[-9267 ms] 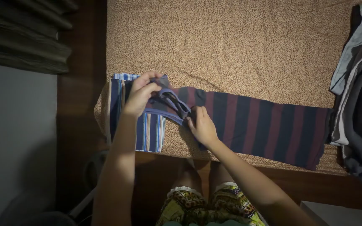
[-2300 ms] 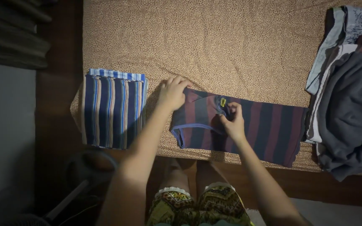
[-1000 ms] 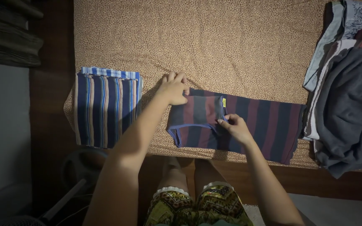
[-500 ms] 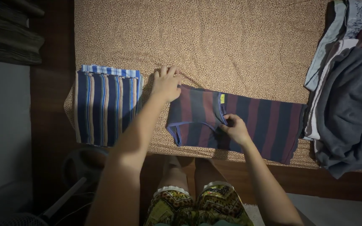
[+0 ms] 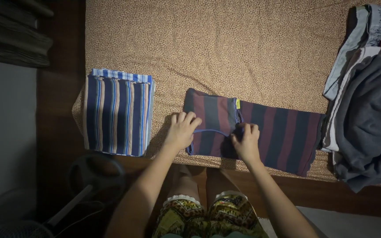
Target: The person folds a striped tank top by hand on a bed, smoothing the fabric and aligning the edges into a rectangular shape.
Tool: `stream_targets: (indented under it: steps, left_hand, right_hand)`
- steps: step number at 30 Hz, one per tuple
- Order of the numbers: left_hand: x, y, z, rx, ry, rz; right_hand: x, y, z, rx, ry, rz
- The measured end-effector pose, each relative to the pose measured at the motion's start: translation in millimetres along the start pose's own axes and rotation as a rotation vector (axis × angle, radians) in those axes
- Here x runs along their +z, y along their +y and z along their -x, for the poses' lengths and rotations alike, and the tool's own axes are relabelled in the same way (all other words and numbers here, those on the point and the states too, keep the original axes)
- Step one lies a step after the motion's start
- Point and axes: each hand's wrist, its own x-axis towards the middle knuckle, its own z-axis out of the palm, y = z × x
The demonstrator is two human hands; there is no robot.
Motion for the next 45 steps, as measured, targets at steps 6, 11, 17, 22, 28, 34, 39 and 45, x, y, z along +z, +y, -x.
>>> stream_targets:
  steps: [6, 11, 17, 22, 28, 34, 39, 45]
  left_hand:
    - [8, -3, 6, -0.108, 0.231, 0.345]
    - [7, -7, 5, -0.277, 0.371, 0.692]
    - [23, -10, 11, -0.22, 0.417, 0.532]
    - [24, 0, 12, -0.148, 0.461, 0.447]
    - [14, 8, 16, -0.157, 0.43, 0.381]
    - [45, 2, 15, -0.192, 0.505, 0.362]
    - [53, -4, 22, -0.052, 0.622, 0.227]
    - [50, -4, 37, 0.021, 0.504, 0.109]
  right_hand:
    - [16, 40, -13, 0.242, -0.106, -0.175]
    - [8, 45, -26, 0.241, 0.008, -1.044]
    - [-16, 3, -35, 0.33, -0.086, -1.153]
    - [-23, -5, -40, 0.309, -0.082, -1.21]
    - [-31, -5, -48, 0.339, -0.141, -1.334]
    - [-27, 6, -47, 0.284, -0.163, -1.327]
    - [-19, 39, -40, 0.192, -0.127, -1.208]
    - [-9, 66, -33, 0.095, -0.185, -0.742]
